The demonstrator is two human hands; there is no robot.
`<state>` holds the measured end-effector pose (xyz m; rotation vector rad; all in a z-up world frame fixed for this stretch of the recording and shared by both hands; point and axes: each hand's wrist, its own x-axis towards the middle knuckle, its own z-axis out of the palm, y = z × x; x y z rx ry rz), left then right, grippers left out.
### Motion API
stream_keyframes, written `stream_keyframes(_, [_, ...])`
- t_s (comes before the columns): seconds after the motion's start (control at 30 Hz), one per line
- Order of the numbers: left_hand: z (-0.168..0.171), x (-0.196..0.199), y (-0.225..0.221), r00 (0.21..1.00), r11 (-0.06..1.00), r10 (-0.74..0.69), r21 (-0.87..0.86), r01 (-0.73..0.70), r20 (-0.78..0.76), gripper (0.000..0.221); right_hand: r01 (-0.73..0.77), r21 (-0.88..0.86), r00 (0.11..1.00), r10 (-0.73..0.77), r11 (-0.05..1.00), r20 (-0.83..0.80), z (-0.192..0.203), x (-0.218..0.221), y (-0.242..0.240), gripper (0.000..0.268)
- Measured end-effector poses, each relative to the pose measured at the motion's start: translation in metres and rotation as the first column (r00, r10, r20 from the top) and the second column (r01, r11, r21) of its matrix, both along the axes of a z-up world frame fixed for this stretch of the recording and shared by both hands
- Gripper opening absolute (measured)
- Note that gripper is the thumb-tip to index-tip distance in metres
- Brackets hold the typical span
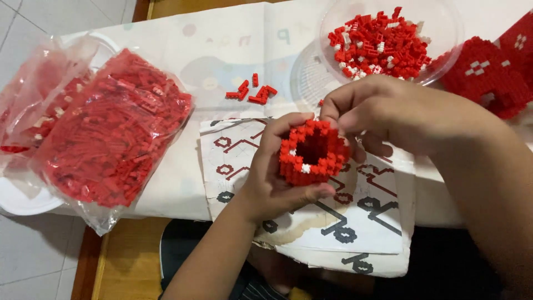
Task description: Assembling a 3D structure using small interlocking red and white toy blocks.
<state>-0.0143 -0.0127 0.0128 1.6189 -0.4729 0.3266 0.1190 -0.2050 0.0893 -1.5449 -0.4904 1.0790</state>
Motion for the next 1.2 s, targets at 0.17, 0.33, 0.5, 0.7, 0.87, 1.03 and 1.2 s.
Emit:
stream_keyframes(0.17, [-0.010,0.000,-0.001,0.998,1.000,-0.013,-0.020,0.015,0.056,0.085,-0.041,-0.098,0.984,0.057,0.994,0.171,0.006,-0.005,0.005,0.019])
stream_keyframes(0.33, [-0.005,-0.002,-0.003,1.000,1.000,0.000,-0.025,0.001,0.031,0.084,0.009,-0.030,0.990,-0.005,1.000,0.141,0.002,-0.008,0.004,0.018])
stream_keyframes(0.5, [-0.002,-0.002,-0.001,0.996,0.993,-0.090,-0.072,0.089,-0.010,0.082,-0.099,-0.065,0.981,0.109,0.993,0.162,0.001,-0.001,-0.002,0.016])
stream_keyframes(0.7, [-0.008,-0.002,-0.002,0.987,0.981,-0.163,-0.105,0.163,0.002,0.085,-0.060,0.118,0.996,0.067,0.991,-0.055,-0.008,0.010,-0.013,0.062])
stream_keyframes(0.87, [-0.021,-0.002,0.000,0.984,0.998,-0.060,0.001,0.060,0.170,0.091,-0.108,0.068,0.993,0.104,0.992,0.063,-0.003,0.006,-0.011,0.067])
stream_keyframes(1.03, [-0.019,-0.002,0.003,0.990,0.998,-0.054,-0.016,0.056,0.132,0.089,-0.252,0.107,0.963,0.238,0.962,0.130,-0.003,0.003,-0.009,0.039])
stream_keyframes(1.2, [-0.018,-0.003,0.002,0.993,0.998,-0.067,-0.010,0.068,0.096,0.086,-0.177,-0.062,0.957,0.187,0.982,0.221,0.002,-0.003,-0.006,0.014])
